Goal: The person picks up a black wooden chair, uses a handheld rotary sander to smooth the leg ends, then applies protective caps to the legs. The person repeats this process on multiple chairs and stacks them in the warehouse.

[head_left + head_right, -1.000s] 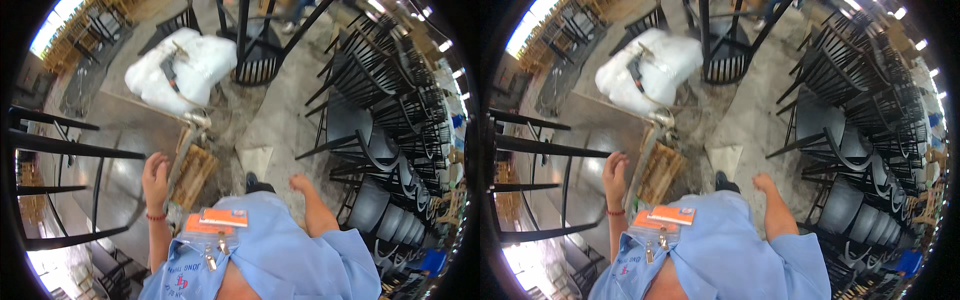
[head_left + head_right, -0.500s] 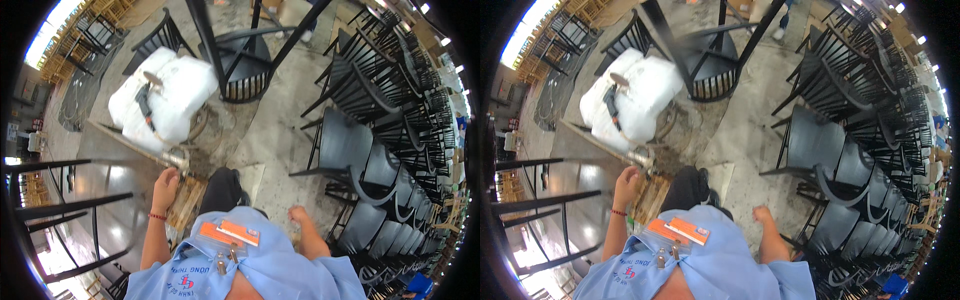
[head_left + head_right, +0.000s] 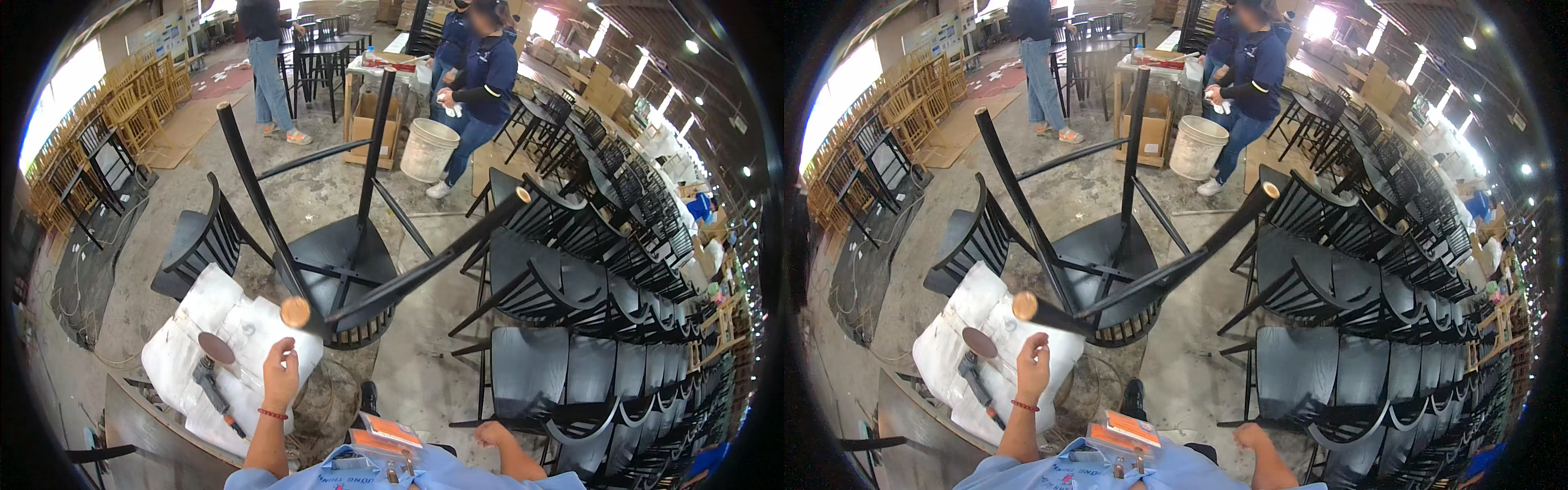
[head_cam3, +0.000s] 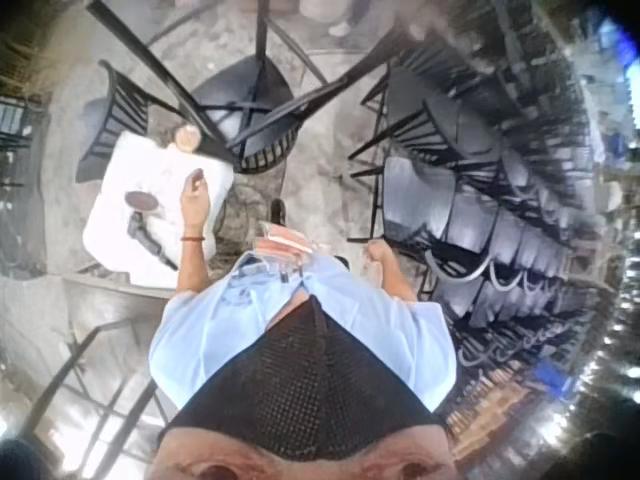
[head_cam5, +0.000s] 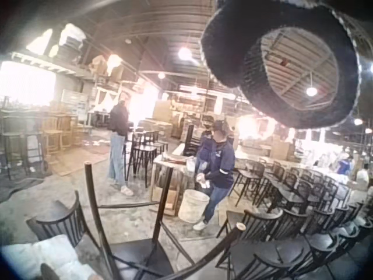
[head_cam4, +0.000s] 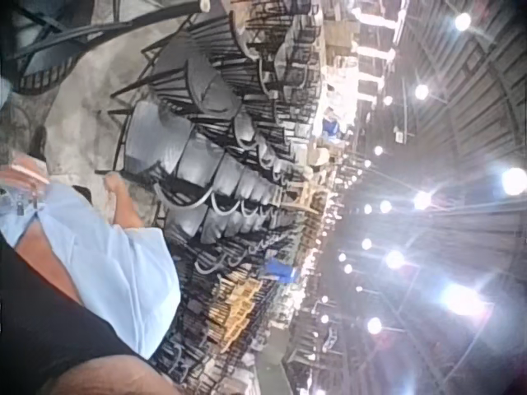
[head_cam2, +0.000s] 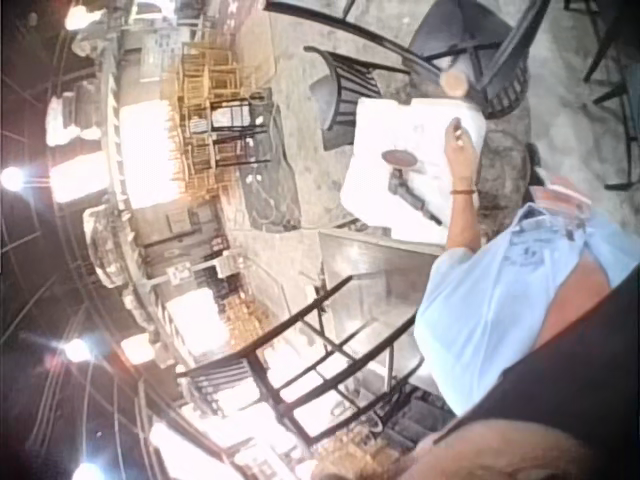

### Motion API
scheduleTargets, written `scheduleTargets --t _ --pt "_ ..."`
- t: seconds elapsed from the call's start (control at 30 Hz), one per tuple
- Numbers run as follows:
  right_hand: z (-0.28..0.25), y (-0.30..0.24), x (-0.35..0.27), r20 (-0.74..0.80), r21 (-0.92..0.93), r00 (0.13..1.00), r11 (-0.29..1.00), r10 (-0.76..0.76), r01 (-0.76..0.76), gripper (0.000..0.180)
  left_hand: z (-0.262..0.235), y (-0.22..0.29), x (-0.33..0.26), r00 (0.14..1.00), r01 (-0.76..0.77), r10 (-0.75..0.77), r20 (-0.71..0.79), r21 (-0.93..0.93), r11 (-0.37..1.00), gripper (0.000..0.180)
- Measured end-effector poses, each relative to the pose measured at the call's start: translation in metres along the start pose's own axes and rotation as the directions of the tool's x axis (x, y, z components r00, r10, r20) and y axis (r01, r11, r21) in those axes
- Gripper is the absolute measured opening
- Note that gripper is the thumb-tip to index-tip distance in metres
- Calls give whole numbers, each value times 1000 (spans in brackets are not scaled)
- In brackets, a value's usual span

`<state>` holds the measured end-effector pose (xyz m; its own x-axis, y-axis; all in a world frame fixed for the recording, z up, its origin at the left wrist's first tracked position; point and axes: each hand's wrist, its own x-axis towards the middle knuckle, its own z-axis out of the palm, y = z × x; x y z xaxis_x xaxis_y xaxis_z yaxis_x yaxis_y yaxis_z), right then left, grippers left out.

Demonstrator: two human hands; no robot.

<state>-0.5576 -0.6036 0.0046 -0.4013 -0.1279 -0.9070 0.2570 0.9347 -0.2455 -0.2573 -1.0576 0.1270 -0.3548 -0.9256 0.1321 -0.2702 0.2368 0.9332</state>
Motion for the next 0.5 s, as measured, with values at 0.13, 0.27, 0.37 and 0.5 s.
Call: scheduleTargets --t 0.13,0.27,0.37,0.5 --pt "0 -89 9 -46 276 997 958 -64 74 18 -6 -13 14 991 74 -86 98 120 990 21" --pt "16 -151 35 146 -284 970 932 -192 227 19 -11 -23 24 996 35 -39 79 57 998 21" --pt "14 -156 64 308 -545 813 609 -494 577 30 -13 -23 20 990 130 -130 54 -3 991 20" --pt "56 -264 14 274 -628 727 455 -630 631 38 -17 -41 1 970 204 -220 -100 -150 968 21"
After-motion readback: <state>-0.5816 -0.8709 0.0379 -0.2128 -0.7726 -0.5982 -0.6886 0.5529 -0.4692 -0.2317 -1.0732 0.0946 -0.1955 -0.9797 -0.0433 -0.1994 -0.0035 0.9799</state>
